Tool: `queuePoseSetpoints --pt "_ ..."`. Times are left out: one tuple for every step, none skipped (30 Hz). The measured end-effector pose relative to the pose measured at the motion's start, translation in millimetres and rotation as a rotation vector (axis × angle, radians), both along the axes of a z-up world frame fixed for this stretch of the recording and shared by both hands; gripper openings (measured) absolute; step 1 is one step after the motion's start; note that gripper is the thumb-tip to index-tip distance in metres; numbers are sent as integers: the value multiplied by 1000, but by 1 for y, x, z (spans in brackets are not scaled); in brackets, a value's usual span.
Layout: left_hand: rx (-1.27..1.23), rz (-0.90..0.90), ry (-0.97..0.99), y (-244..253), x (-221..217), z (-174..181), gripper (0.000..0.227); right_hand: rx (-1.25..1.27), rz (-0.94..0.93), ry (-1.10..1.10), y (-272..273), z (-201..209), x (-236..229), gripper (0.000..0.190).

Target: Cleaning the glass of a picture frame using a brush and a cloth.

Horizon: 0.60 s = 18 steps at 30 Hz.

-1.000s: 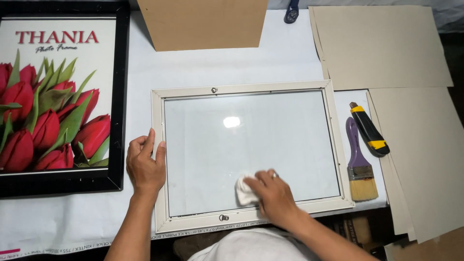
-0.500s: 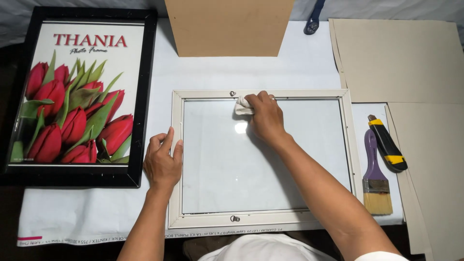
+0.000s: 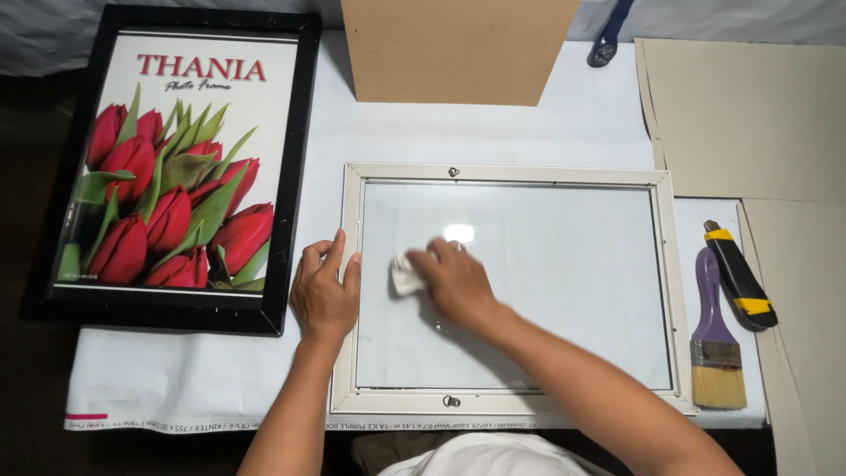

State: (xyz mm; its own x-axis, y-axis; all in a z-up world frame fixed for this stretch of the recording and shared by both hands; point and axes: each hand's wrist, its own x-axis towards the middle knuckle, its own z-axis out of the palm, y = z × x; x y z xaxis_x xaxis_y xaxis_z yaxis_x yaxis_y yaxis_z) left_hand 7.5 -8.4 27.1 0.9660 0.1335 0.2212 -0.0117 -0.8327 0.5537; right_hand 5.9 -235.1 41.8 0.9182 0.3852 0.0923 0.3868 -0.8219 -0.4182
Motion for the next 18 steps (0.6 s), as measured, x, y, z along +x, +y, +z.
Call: queuePoseSetpoints --pt "4 9 -5 1 2 -1 43 4 9 -5 7 0 31 30" --pt "-2 4 -10 1 3 -2 43 4 -23 -44 14 1 61 23" --pt "-6 -1 -8 2 1 -3 43 5 -56 -75 23 0 88 16" --pt "-2 7 -6 3 1 -6 43 10 -48 -73 31 2 98 16" --pt "-10 -2 1 4 2 -9 40 13 -60 -106 39 4 108 15" --pt "-18 -11 9 5 3 -11 39 17 -72 -138 48 5 119 19" --pt "-16 -4 14 6 2 -11 39 19 -66 -133 52 9 108 19" --pt "-10 -11 13 7 1 -11 39 -6 -13 -102 55 13 97 22" --pt "-7 -25 9 6 4 -10 39 -34 33 -75 56 18 88 25" --pt "-8 -25 11 6 2 -8 39 -35 33 -72 56 22 57 25" --pt "-25 -21 27 6 1 -5 39 -22 129 -38 55 26 25 22" --pt "-41 -17 43 5 1 -3 39 -8 225 -4 54 30 -6 20" --pt "-45 -20 44 5 1 -3 39 -13 223 -3 52 30 -34 20" --pt "-38 -19 35 5 1 -4 39 15 297 14 50 30 -60 20" --pt "-28 -21 26 5 1 -4 39 45 367 30 48 29 -89 20" --pt "-30 -26 27 5 1 -6 39 43 362 30 46 29 -99 20" --pt "-21 -27 5 6 1 -8 40 66 396 -13 44 29 -109 18" --pt "-13 -28 -17 6 2 -10 42 90 429 -57 43 29 -120 17"
